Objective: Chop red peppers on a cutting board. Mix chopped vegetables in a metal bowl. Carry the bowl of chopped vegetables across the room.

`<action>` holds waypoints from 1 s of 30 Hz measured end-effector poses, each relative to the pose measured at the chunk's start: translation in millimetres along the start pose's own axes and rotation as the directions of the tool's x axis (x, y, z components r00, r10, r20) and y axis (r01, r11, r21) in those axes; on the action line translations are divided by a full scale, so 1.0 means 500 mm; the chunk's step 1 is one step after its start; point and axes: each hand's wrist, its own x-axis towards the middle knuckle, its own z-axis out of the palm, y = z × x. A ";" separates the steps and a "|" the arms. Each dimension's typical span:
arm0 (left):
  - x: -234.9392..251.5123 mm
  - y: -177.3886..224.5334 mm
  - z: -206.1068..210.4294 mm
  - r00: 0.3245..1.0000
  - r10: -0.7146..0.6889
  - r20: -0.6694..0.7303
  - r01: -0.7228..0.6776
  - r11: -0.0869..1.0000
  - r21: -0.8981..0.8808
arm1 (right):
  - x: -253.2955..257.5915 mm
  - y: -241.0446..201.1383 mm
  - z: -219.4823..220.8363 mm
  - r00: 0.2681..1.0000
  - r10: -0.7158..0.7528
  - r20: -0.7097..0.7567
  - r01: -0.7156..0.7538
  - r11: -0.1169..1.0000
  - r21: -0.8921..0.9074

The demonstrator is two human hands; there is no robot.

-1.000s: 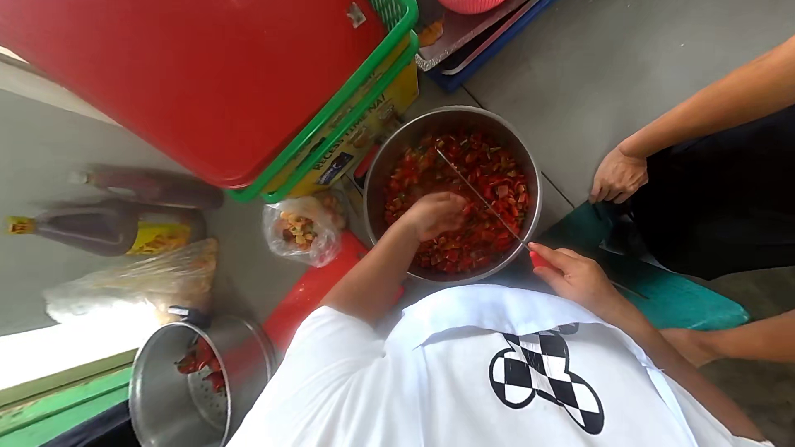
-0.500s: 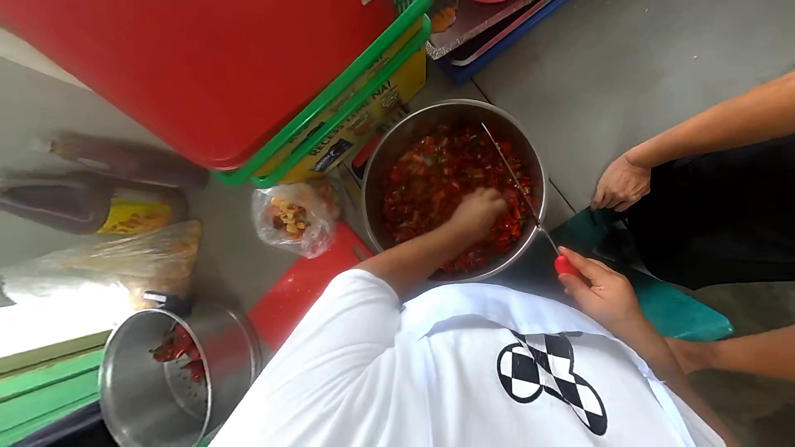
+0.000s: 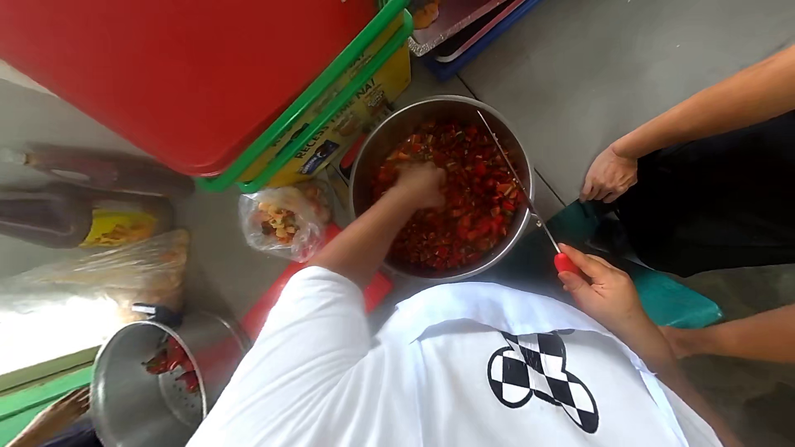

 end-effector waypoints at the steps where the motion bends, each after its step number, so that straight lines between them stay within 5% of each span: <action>1: 0.003 -0.013 -0.020 1.000 -0.025 0.005 0.025 0.999 -0.046 | -0.003 0.002 -0.001 1.000 0.010 -0.004 -0.010 1.000 0.000; 6: 0.085 0.040 -0.025 0.966 -0.006 -0.260 -0.053 0.974 -0.222 | 0.003 -0.002 -0.002 0.998 0.056 0.010 -0.056 0.998 -0.006; 10: 0.094 0.146 0.097 0.972 0.163 -0.170 -0.184 0.976 -0.116 | 0.009 -0.014 0.002 0.999 0.030 0.017 -0.030 0.999 -0.018; 14: -0.023 0.126 0.156 0.903 0.400 -0.159 -0.396 0.916 0.057 | 0.012 -0.019 -0.003 0.999 0.019 0.034 -0.019 1.000 -0.008; 20: -0.192 -0.072 0.139 0.982 0.028 -0.187 -0.052 0.991 -0.121 | 0.018 -0.020 0.001 0.994 -0.012 0.107 0.013 1.000 -0.015; 25: -0.287 -0.059 0.124 0.985 -0.056 -0.165 0.006 0.957 -0.289 | 0.029 -0.070 0.044 0.976 0.055 0.213 -0.056 0.998 0.000; 27: -0.319 -0.056 0.148 0.950 -0.126 -0.285 0.027 0.945 -0.326 | 0.028 -0.096 0.083 0.959 0.031 0.281 -0.015 0.998 -0.059; 30: -0.367 -0.073 0.163 0.825 -0.140 -0.548 -0.057 0.944 -0.326 | 0.022 -0.160 0.120 0.961 -0.026 0.274 -0.006 0.993 0.116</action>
